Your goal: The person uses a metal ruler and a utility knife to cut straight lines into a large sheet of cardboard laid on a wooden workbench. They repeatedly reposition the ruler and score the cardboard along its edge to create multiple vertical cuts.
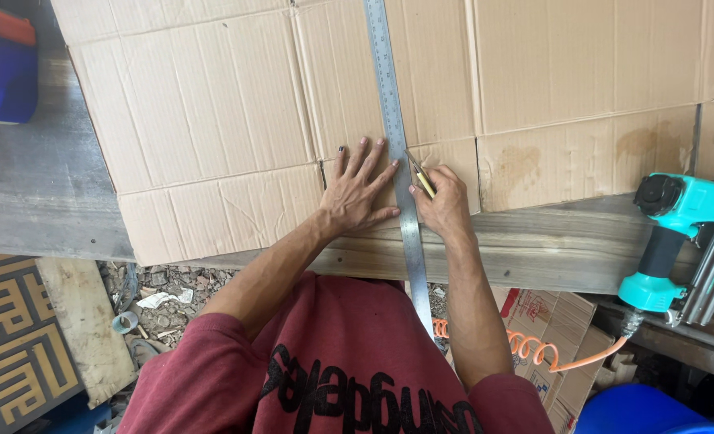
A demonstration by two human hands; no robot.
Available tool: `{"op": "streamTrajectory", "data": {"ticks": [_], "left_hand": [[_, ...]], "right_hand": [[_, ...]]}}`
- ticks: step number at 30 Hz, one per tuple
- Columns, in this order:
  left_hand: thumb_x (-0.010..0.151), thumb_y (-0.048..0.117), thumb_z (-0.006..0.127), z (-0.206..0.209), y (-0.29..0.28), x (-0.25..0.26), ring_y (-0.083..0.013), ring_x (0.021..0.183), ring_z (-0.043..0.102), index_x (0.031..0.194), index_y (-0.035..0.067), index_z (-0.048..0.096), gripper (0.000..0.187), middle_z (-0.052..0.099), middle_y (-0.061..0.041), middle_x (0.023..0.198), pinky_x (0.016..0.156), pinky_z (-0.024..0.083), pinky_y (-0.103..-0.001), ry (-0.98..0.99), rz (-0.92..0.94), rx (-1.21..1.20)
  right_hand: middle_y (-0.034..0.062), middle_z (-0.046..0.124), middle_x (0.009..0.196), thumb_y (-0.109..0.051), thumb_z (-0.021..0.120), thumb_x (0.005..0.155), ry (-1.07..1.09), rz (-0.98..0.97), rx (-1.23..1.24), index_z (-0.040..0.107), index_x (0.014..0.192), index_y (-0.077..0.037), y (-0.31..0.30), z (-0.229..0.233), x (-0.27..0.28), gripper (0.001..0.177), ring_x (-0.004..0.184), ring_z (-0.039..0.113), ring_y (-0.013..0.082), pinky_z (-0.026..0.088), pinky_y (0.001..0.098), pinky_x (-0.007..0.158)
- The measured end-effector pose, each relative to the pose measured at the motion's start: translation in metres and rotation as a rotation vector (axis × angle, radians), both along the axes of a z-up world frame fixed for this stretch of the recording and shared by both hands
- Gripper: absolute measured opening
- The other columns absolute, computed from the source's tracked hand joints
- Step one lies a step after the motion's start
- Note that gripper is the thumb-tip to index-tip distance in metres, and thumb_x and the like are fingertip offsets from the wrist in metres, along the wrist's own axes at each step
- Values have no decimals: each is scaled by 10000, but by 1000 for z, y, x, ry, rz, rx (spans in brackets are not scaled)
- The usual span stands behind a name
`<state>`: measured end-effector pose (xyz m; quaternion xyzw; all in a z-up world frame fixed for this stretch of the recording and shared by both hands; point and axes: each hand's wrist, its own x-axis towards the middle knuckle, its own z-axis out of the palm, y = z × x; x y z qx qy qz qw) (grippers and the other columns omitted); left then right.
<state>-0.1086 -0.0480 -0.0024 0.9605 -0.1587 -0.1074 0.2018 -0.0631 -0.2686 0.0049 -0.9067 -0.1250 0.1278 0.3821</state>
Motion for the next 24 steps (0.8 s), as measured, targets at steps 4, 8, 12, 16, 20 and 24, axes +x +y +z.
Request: {"op": "streamTrajectory", "data": {"ticks": [4, 8, 12, 16, 20, 24], "left_hand": [[912, 839, 391, -6, -1, -3, -454, 1570, 107, 1627, 279, 290, 914, 123, -177, 1709, 1201, 195, -696, -16, -14, 14], [903, 850, 412, -10, 1, 1, -463, 1567, 110, 1630, 291, 298, 924, 101, -174, 1714, 1184, 186, -729, -69, -39, 3], [902, 851, 440, -6, -1, 4, -460, 1571, 45, 1645, 356, 238, 916, 34, -150, 1726, 1161, 166, -784, -32, -107, 9], [868, 849, 493, -10, -2, 9, -456, 1574, 71, 1641, 380, 232, 941, 34, -145, 1728, 1154, 176, -796, -38, -140, 25], [843, 850, 523, -9, -2, 13, -441, 1573, 75, 1629, 381, 270, 950, 43, -127, 1727, 1150, 181, -804, -45, -161, 61], [873, 837, 507, -10, -3, 12, -436, 1571, 58, 1627, 354, 285, 923, 47, -126, 1725, 1146, 166, -812, -34, -173, 72]], "right_hand": [[184, 673, 982, -77, 787, 822, -4, 13, -7, 741, 947, -36, -3, 13, -10, 140, 949, 680, 437, 541, 451, 762], [189, 678, 997, -59, 793, 815, 19, 2, 21, 754, 977, -43, -6, 22, -14, 168, 969, 686, 435, 538, 430, 774], [174, 703, 1034, -70, 844, 749, 46, -2, 9, 772, 990, -58, -16, 23, -22, 252, 1035, 687, 424, 545, 410, 835], [198, 733, 1073, -47, 854, 723, 90, -22, 36, 747, 951, -19, -18, 29, -32, 253, 1076, 689, 443, 545, 439, 855], [169, 762, 1113, -64, 843, 729, 203, -62, 38, 759, 953, -51, -22, 24, -45, 240, 1151, 682, 399, 530, 424, 896], [131, 771, 1116, -85, 845, 728, 262, -120, 47, 773, 944, -90, -18, 27, -52, 228, 1165, 691, 317, 535, 341, 897]]}}
